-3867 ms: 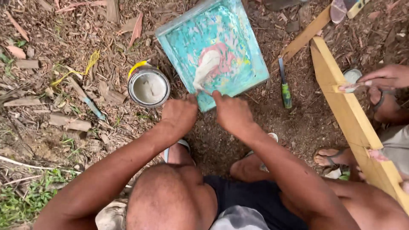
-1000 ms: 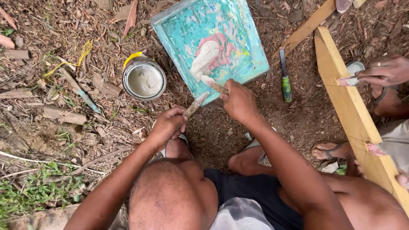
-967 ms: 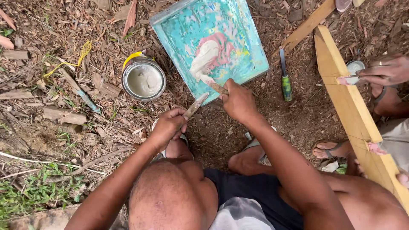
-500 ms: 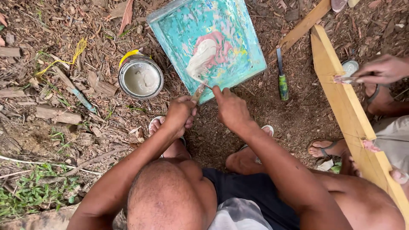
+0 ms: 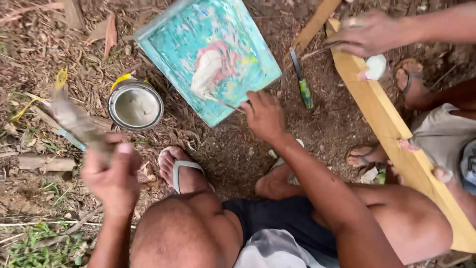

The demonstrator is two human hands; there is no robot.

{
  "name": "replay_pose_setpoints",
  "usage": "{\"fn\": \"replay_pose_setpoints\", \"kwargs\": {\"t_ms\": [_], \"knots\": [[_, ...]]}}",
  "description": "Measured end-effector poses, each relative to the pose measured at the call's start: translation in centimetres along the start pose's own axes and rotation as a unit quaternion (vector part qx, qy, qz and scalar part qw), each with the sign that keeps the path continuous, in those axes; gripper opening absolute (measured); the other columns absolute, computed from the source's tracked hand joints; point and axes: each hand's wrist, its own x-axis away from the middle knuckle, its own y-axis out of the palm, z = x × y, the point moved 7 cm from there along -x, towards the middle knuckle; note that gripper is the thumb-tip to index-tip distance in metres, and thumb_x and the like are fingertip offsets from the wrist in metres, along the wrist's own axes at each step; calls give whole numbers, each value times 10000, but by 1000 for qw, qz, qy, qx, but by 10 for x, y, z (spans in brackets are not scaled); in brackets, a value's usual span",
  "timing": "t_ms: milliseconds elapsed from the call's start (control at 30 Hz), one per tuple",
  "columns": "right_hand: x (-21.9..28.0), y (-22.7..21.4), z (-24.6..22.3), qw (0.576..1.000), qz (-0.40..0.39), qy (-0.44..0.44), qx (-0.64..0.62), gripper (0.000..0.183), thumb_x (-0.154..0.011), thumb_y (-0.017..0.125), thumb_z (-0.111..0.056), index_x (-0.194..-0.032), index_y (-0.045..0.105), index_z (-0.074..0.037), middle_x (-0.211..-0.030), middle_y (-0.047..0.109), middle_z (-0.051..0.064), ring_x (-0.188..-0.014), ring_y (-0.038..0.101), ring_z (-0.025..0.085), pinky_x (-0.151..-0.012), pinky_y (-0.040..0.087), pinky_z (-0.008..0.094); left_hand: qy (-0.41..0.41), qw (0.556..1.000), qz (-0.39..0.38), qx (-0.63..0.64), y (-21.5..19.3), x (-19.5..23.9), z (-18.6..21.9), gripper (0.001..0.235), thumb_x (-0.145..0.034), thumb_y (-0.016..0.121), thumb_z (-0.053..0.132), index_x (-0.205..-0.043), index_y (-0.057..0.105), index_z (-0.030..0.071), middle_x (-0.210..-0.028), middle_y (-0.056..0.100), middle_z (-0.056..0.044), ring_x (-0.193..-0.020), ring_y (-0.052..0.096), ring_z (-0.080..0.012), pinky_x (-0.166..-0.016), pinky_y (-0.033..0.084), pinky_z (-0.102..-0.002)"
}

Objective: Mixing different colors of paint or filler on a board using wooden sticks and scrapers

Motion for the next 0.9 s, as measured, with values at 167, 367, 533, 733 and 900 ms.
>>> {"fn": "replay_pose_setpoints", "kwargs": {"t_ms": [167,367,533,733,900], "knots": [[10,-18,11,982,166,-89,0,249,-1122,443,-214,-1161,636,-61,-1108,638,130,-979,570,366,-841,410,475,92,978,170,81,-56,-35,-10,24,-1127,596,157,-1123,577,142,-665,377,50,-532,356,-66,-473,356,-249],[8,-39,-88,957,144,-249,-46,166,-1044,512,-70,-1061,666,-12,-1002,654,143,-896,588,351,-807,406,459,27,969,238,67,-84,-62,-43,256,-1074,518,284,-1075,672,79,-595,496,13,-506,445,-73,-498,374,-236],[-15,-49,-71,953,161,-205,-154,225,-1098,486,-108,-1179,663,5,-1135,638,181,-1030,590,394,-885,469,537,21,967,234,102,-79,-81,-66,187,-917,650,100,-1080,561,122,-844,580,-51,-690,611,-169,-615,523,-281],[-113,-166,-42,939,289,-47,-182,250,-1027,600,-136,-1248,595,-20,-1149,603,134,-1071,574,285,-950,455,405,64,958,249,124,-54,-64,-42,134,-1038,493,23,-1105,536,130,-862,565,-17,-736,565,-128,-661,538,-271],[-155,-131,1,960,90,-139,-227,355,-1030,583,-154,-1347,487,-26,-1251,558,160,-1158,555,283,-997,491,406,29,940,316,126,-66,-35,-55,193,-1040,538,-39,-1082,581,145,-853,613,13,-696,585,-91,-633,579,-245]]}}
